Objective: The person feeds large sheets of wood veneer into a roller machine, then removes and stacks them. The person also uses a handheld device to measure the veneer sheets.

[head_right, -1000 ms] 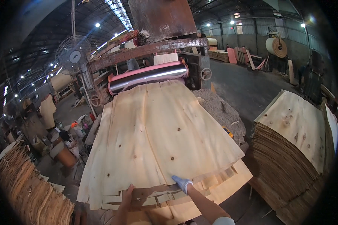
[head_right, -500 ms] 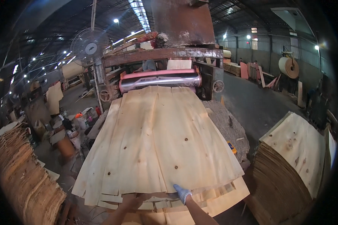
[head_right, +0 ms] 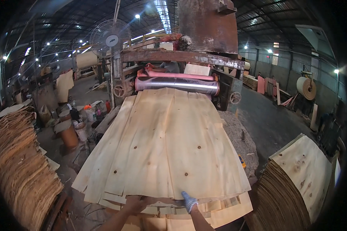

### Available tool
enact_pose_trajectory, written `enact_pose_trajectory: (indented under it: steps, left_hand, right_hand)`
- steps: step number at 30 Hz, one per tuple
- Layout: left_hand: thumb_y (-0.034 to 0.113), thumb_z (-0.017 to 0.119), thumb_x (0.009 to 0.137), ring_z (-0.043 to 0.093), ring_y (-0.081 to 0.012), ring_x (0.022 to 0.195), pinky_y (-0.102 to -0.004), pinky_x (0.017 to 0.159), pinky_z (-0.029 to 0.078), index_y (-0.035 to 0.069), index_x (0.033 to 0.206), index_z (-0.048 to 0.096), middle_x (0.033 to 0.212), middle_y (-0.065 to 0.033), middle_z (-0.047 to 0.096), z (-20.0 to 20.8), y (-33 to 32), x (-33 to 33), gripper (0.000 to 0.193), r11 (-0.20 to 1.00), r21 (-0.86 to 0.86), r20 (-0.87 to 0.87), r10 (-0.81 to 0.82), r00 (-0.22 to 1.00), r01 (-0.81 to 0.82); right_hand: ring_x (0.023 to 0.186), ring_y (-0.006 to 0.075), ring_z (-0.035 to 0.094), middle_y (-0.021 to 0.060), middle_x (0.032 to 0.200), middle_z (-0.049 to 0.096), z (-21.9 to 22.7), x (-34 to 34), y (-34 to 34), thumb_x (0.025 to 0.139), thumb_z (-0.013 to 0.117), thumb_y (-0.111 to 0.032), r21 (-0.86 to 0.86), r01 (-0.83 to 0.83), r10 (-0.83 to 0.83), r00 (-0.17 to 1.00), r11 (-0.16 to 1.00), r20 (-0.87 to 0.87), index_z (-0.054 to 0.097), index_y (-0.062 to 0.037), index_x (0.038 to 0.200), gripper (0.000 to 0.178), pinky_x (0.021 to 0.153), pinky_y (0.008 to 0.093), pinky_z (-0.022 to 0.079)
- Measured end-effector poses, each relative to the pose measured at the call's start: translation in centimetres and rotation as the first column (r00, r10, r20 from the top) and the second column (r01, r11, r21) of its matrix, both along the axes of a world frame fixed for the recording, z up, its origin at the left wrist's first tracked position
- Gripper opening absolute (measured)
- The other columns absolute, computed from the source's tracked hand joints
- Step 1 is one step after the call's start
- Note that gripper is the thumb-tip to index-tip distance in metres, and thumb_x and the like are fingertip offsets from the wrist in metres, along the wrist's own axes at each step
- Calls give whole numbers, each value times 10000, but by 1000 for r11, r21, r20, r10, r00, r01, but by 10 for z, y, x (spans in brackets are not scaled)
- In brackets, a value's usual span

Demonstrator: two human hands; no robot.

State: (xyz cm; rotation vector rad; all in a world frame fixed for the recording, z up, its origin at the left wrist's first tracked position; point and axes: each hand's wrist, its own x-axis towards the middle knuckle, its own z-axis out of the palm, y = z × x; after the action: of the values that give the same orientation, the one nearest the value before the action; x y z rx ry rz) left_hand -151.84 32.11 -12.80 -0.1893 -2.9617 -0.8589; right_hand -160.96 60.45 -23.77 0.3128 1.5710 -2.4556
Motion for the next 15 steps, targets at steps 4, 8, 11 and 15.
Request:
enact_pose_trajectory:
  steps: [4,8,11,15]
  left_hand:
    - [351,470,770,562,-348,879,-434,739,449,113,1019,567,953,-152,602,-20,-6,-6,358,999,-31,-24,13,1000,-14]
    - [157,597,669,546,-309,622,-429,483,428,112,831,561,789,-100,559,-61,-17,-12,172,990,-136,-379,-73,922,23]
    - [146,593,650,548,-326,644,-441,502,435,113,849,563,785,-125,560,-68,-16,-16,203,989,-141,-430,-90,898,31]
    - [354,472,732,581,-352,800,-436,694,462,109,1014,563,875,-159,616,-14,0,-8,385,994,-106,-17,40,999,-42]
  right_hand:
    - [944,250,535,115,1067,555,5,5,-4,800,610,-188,65,73,-72,997,995,-19,483,14,1127,405,845,368,448]
    - [917,252,550,118,1064,555,11,8,-10,802,610,-195,-35,94,-96,995,995,-32,481,16,1127,408,808,374,471]
    - [887,249,565,116,1053,558,16,6,-7,800,615,-198,-24,82,-83,996,996,-18,484,16,1123,409,772,364,488]
    - [861,239,577,112,1031,566,27,10,-4,801,615,-201,14,77,-77,997,997,-26,494,17,1111,398,742,350,503]
